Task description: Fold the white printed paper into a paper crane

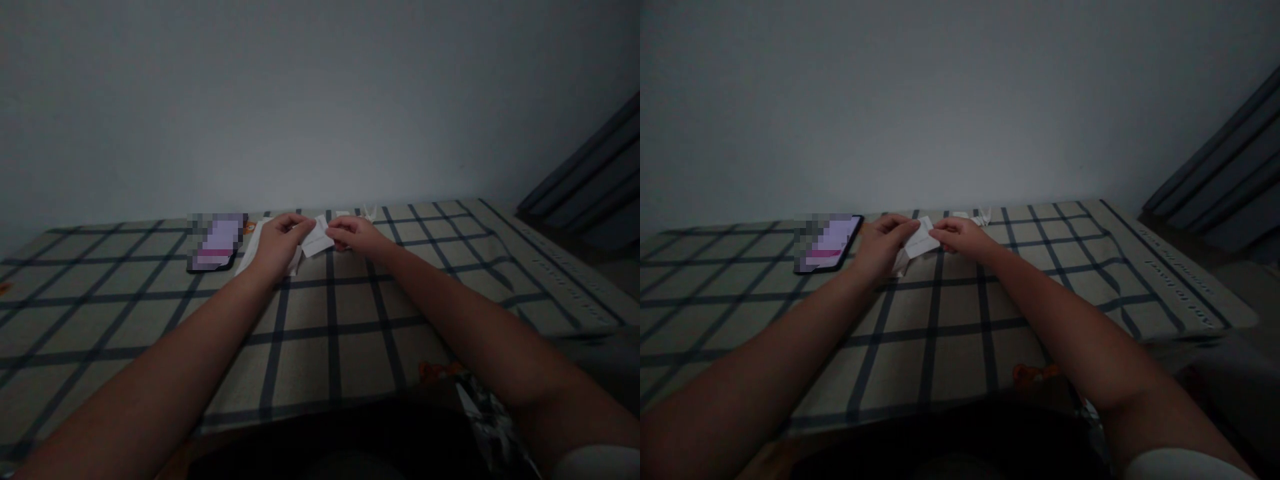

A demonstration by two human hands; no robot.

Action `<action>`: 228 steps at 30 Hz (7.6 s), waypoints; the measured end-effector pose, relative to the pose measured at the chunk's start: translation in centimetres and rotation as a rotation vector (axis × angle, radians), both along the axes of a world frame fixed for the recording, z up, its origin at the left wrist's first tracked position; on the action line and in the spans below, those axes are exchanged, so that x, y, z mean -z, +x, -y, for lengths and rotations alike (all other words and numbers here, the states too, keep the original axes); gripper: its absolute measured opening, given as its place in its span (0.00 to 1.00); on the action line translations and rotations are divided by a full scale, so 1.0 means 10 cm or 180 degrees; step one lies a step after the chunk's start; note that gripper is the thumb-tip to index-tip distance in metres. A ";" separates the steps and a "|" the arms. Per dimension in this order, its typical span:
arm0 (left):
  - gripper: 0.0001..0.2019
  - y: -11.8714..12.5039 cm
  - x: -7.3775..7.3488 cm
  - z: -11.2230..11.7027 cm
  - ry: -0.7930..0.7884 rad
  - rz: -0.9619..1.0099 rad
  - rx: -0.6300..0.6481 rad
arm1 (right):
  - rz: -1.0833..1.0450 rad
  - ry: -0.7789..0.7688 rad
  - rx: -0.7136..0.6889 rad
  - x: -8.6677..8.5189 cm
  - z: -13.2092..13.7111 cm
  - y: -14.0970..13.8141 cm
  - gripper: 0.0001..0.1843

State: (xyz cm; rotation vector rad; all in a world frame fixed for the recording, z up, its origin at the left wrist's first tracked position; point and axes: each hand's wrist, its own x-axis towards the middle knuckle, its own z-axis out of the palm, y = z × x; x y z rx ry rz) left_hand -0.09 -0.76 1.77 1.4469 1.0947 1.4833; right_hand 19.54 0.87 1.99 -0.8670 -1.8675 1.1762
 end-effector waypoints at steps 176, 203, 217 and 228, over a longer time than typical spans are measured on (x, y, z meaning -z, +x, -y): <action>0.16 0.03 0.00 0.01 -0.0592 0.0192 0.0798 | -0.0281 0.0496 0.0482 0.01 -0.03 0.01 0.14; 0.16 -0.02 0.01 -0.02 -0.0149 -0.0553 0.0484 | -0.0266 0.0499 0.0416 0.05 -0.07 -0.02 0.16; 0.15 0.01 -0.03 0.02 -0.0200 -0.0584 0.0521 | -0.0298 0.0259 0.0135 0.08 -0.09 -0.01 0.18; 0.15 0.00 0.01 0.01 -0.0290 -0.0612 0.0646 | -0.0094 0.0453 0.0152 0.05 -0.06 -0.01 0.16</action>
